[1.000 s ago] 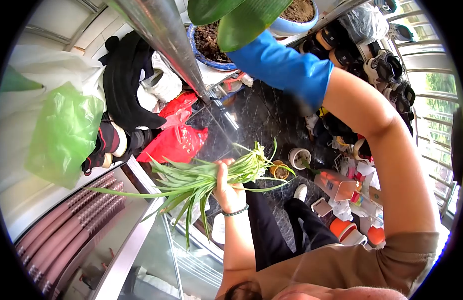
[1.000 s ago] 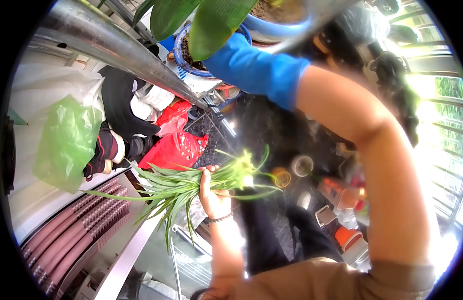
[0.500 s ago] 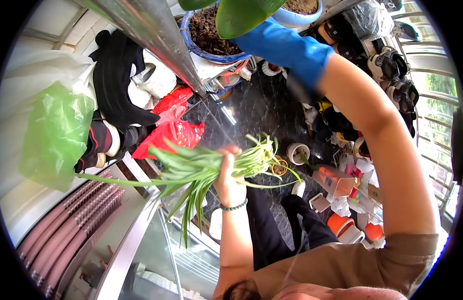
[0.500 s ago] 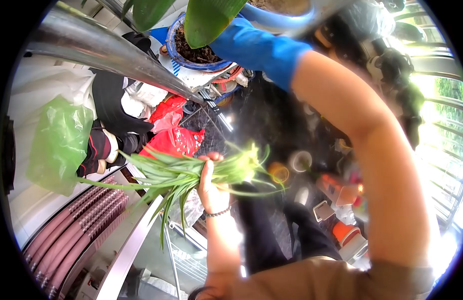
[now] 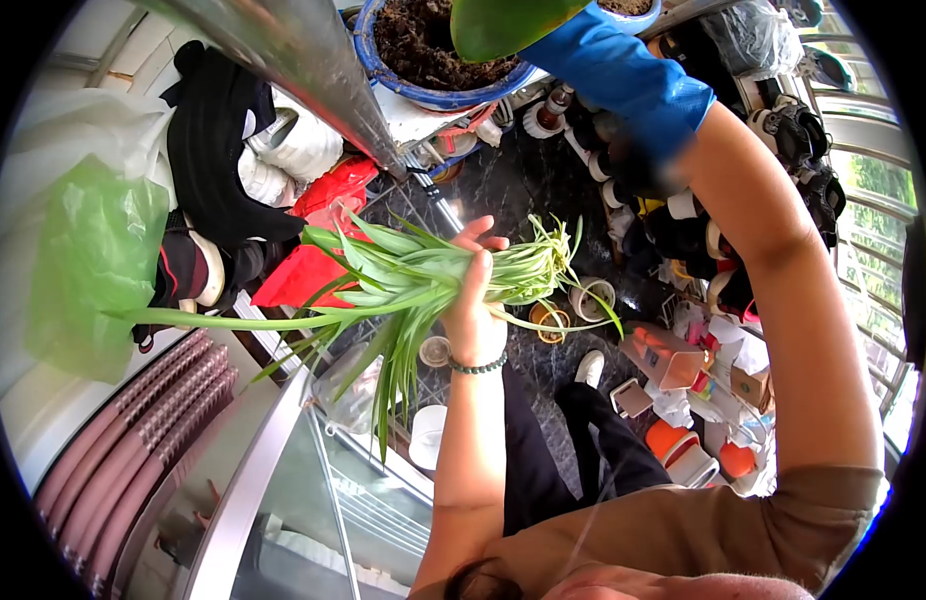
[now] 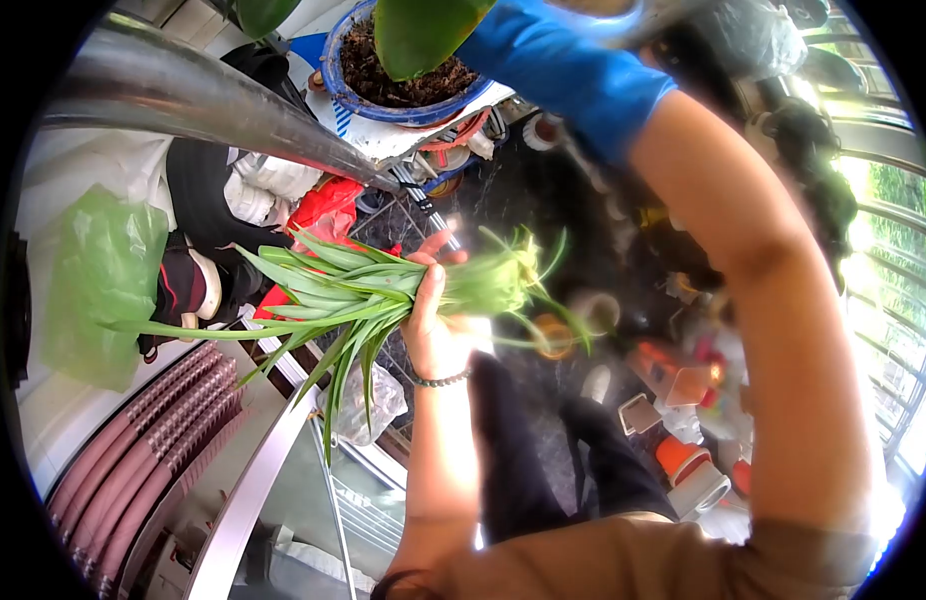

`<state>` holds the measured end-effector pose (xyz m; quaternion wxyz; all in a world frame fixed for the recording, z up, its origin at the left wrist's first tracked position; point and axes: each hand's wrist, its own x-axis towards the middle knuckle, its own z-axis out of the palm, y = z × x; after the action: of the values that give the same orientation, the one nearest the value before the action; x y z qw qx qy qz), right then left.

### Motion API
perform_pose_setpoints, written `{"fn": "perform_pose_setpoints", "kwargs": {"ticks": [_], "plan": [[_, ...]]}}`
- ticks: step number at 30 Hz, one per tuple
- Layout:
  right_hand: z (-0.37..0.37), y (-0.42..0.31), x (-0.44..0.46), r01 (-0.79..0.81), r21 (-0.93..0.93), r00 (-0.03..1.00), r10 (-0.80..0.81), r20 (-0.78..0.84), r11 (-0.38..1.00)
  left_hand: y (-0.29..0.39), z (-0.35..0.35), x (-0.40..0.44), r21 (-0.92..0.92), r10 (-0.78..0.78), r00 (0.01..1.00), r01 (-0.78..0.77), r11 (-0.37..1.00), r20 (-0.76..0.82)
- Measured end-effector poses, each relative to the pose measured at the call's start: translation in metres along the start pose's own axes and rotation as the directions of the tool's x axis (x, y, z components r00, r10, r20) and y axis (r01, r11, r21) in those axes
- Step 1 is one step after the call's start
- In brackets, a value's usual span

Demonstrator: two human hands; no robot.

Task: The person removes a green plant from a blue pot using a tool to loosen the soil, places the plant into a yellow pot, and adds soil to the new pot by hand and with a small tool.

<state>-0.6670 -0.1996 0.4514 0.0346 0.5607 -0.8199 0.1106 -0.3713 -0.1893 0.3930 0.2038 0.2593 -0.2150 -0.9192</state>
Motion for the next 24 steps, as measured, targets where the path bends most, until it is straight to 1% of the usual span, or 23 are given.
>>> {"fn": "perform_pose_setpoints", "kwargs": {"ticks": [5,6,8,12,19,21,24], "plan": [[-0.003,0.008,-0.002,-0.011,-0.008,0.999,0.011,0.04,1.0,-0.001,-0.012,-0.008,-0.025,-0.04,0.996,0.039,0.999,-0.081],[-0.005,0.009,-0.002,-0.017,-0.005,0.999,0.017,0.044,1.0,-0.001,-0.016,-0.009,-0.028,-0.038,0.996,0.036,0.999,-0.082],[-0.004,0.01,-0.004,-0.028,-0.008,0.998,0.029,0.062,1.0,-0.002,-0.027,-0.012,0.049,-0.019,1.0,0.019,0.999,0.001],[-0.004,0.015,-0.006,-0.039,-0.016,0.995,0.04,0.09,0.999,-0.005,-0.03,-0.016,0.035,-0.035,0.999,0.036,0.999,-0.035],[-0.002,0.019,-0.005,-0.036,-0.02,0.992,0.039,0.118,0.999,0.004,-0.026,-0.024,0.057,-0.024,0.999,0.026,0.998,-0.033],[-0.003,0.023,-0.005,-0.044,-0.024,0.99,0.047,0.129,0.999,0.007,-0.021,-0.025,0.024,-0.046,0.994,0.048,0.999,-0.097],[-0.008,0.03,-0.005,-0.063,-0.018,0.986,0.065,0.152,0.998,0.005,-0.022,-0.025,0.027,-0.036,0.995,0.039,0.999,-0.088]]}}
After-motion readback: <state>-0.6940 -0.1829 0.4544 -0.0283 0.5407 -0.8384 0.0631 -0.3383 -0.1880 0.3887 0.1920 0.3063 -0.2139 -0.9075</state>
